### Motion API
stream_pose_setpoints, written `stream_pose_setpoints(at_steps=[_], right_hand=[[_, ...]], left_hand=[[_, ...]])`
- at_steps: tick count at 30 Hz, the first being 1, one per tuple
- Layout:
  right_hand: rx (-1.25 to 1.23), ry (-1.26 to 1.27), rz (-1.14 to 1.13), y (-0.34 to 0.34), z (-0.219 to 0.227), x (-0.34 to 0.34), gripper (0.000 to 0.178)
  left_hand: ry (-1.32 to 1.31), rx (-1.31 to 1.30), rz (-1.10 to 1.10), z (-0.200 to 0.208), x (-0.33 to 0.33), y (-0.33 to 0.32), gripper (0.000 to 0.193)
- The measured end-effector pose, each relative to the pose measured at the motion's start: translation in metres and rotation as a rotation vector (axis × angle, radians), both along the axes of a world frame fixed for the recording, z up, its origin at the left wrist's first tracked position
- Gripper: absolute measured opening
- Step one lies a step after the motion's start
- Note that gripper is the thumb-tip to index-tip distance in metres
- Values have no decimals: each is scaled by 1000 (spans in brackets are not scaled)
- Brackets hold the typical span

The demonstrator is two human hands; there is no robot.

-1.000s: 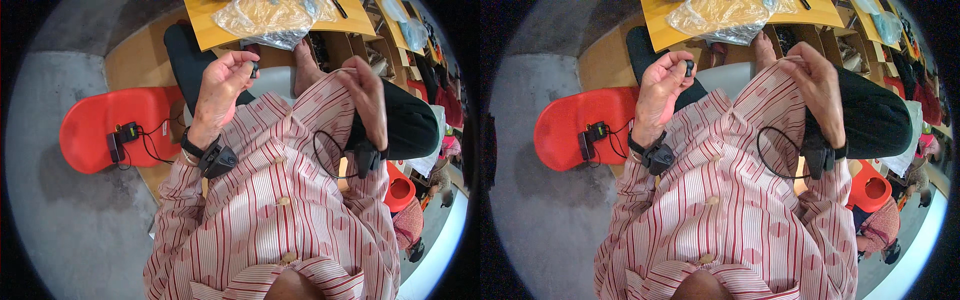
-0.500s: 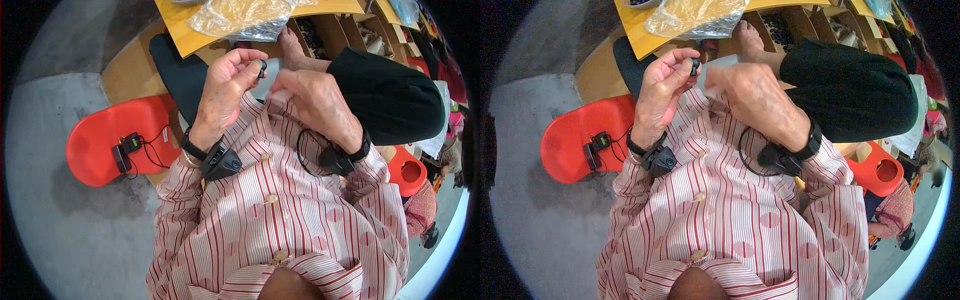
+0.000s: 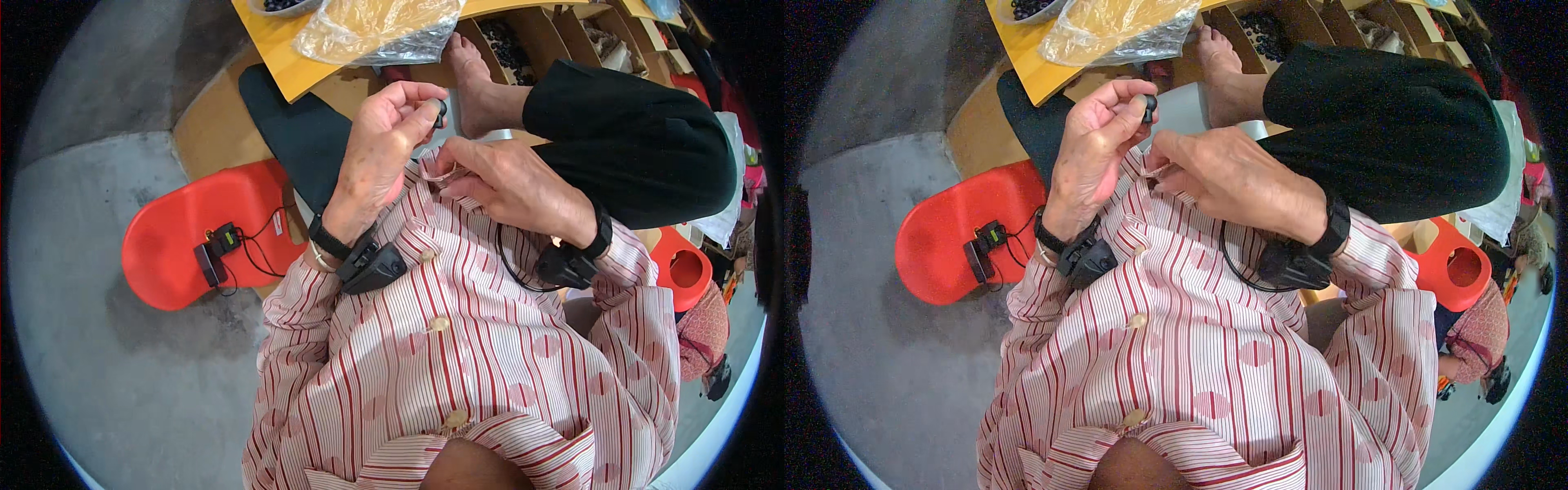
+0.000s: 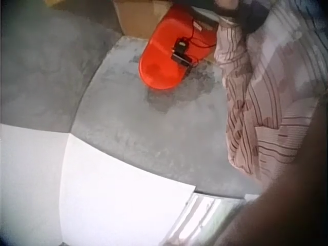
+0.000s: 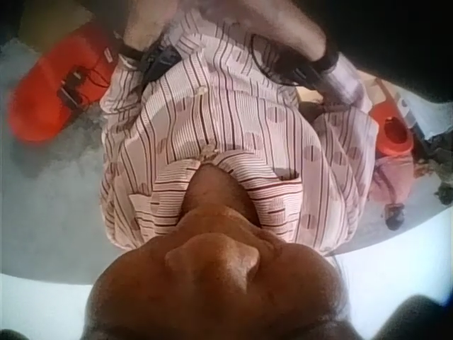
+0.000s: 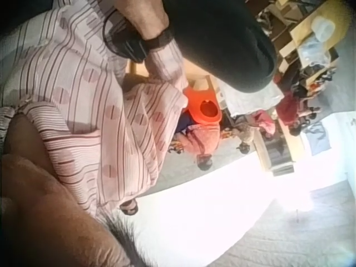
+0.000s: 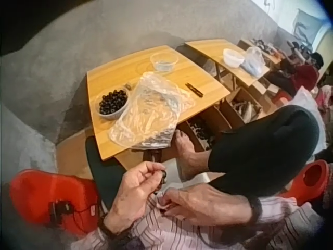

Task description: The person assembles small plastic components by hand, inserting small black circular items into a container.

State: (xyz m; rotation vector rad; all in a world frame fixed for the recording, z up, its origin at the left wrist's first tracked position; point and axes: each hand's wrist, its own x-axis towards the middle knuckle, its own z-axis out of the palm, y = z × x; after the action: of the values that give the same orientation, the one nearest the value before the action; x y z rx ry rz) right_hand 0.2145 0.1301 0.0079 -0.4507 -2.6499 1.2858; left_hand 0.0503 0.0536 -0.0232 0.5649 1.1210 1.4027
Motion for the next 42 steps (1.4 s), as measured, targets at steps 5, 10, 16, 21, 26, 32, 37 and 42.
stream_pose_setpoints(at_steps=[5,10,16,21,26,32,37,42], right_hand=[[67,36,-42,3,2,0,16],[187,302,-101,6,-1,-12,24],[120,248,-173,4,-9,-9,28],[213,280,-202,5,-13,-11,31],[265,266,-231,7,-21,-13,38],[236,149,-212,7,-19,-14,45],[420,80,-125,5,-18,-13,45],[490,4,-40,4,-21,-12,44]], left_hand=[[-13,-11,21,6,8,3,20],[-39,-22,57,3,3,-2,18],[-83,-42,65,7,10,-2,17],[-123,-24,29,9,11,-5,16],[-88,-49,42,9,14,-7,16],[18,1,29,1,8,-11,18],[-78,-23,20,3,4,-13,28],[-2,-23,-38,-2,3,-16,35]])
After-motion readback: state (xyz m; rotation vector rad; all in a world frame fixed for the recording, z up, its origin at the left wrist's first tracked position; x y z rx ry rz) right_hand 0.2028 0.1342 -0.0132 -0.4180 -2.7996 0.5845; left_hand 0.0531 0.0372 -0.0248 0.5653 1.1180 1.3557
